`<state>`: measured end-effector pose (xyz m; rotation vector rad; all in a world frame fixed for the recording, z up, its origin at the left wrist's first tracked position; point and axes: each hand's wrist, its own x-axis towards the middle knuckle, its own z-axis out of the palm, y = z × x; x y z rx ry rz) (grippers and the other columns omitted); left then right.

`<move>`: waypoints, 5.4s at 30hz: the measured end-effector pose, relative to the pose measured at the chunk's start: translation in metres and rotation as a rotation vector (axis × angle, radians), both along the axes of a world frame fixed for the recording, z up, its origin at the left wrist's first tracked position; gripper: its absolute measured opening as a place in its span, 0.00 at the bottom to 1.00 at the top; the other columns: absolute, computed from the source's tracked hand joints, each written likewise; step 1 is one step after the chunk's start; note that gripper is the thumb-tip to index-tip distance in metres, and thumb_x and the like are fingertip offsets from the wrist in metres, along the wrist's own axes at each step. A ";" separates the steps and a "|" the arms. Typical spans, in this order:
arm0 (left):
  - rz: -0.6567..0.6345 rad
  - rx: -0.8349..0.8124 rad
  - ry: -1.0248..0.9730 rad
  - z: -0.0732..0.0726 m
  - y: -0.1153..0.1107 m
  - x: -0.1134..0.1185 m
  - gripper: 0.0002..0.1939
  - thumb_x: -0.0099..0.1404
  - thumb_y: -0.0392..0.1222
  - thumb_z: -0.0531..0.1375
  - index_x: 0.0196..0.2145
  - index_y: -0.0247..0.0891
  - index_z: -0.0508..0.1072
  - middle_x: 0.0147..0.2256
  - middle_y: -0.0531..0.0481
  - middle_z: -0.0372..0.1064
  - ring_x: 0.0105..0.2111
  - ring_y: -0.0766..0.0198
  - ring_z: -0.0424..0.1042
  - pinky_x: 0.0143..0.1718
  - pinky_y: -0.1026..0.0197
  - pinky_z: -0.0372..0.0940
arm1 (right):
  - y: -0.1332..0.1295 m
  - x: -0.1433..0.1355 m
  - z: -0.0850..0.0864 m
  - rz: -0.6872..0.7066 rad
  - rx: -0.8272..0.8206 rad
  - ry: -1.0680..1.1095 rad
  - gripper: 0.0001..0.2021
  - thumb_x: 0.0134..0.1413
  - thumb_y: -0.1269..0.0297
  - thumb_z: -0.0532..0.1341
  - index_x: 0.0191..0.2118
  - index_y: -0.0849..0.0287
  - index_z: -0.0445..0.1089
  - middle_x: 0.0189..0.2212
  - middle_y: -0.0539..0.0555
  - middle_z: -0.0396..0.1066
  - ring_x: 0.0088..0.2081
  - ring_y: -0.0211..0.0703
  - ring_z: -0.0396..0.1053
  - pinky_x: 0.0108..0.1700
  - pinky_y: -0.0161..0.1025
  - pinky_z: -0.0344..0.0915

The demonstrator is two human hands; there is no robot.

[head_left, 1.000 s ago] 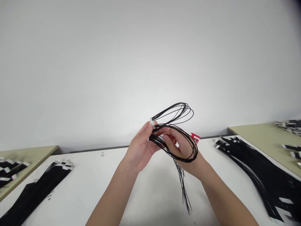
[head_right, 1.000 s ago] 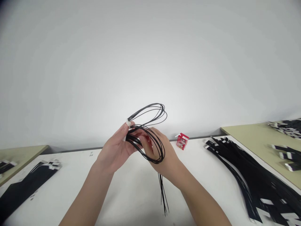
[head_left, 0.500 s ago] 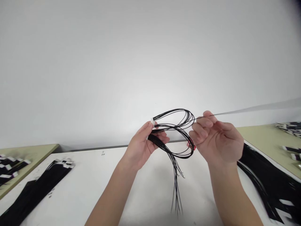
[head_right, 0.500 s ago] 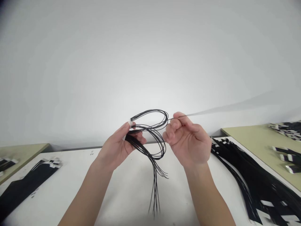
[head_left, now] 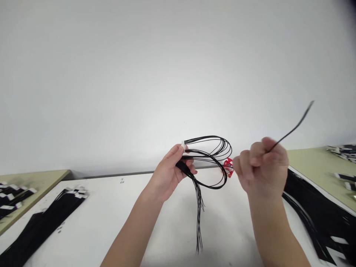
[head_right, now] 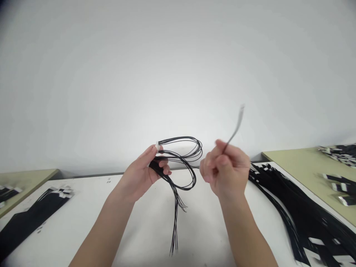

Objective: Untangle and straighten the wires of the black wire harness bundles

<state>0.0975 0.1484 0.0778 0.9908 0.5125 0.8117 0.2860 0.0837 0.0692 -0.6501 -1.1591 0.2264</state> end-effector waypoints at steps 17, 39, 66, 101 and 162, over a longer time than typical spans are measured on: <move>-0.091 0.042 0.022 0.004 -0.002 -0.006 0.10 0.67 0.49 0.55 0.34 0.40 0.64 0.27 0.53 0.56 0.27 0.68 0.63 0.36 0.62 0.63 | 0.003 -0.010 0.001 -0.269 -0.031 -0.622 0.07 0.51 0.75 0.61 0.31 0.55 0.75 0.19 0.48 0.67 0.19 0.33 0.57 0.20 0.35 0.55; -0.097 0.095 0.072 0.004 -0.003 -0.006 0.11 0.68 0.50 0.54 0.35 0.40 0.65 0.28 0.53 0.55 0.28 0.69 0.62 0.37 0.62 0.62 | 0.003 -0.008 0.001 -0.289 0.031 -0.646 0.09 0.49 0.79 0.63 0.33 0.58 0.73 0.21 0.50 0.68 0.20 0.33 0.59 0.20 0.34 0.56; -0.064 0.221 0.137 0.001 -0.002 -0.006 0.12 0.67 0.51 0.55 0.35 0.40 0.67 0.30 0.54 0.55 0.30 0.69 0.62 0.40 0.61 0.61 | 0.002 -0.009 0.002 -0.301 -0.021 -0.618 0.07 0.52 0.79 0.61 0.31 0.59 0.69 0.20 0.48 0.64 0.22 0.32 0.56 0.23 0.33 0.56; 0.022 0.412 0.309 -0.004 -0.004 -0.004 0.14 0.68 0.54 0.52 0.35 0.42 0.65 0.29 0.54 0.60 0.33 0.66 0.64 0.44 0.58 0.59 | 0.005 -0.024 0.003 -0.280 -0.184 -0.554 0.05 0.56 0.74 0.60 0.32 0.58 0.70 0.26 0.49 0.68 0.28 0.35 0.63 0.31 0.34 0.61; -0.086 0.217 -0.201 -0.001 0.000 -0.005 0.10 0.71 0.45 0.50 0.38 0.40 0.67 0.40 0.47 0.74 0.47 0.60 0.70 0.49 0.56 0.61 | 0.022 -0.017 -0.015 0.180 -0.667 -0.407 0.07 0.58 0.62 0.59 0.34 0.58 0.72 0.27 0.50 0.71 0.29 0.37 0.69 0.30 0.31 0.66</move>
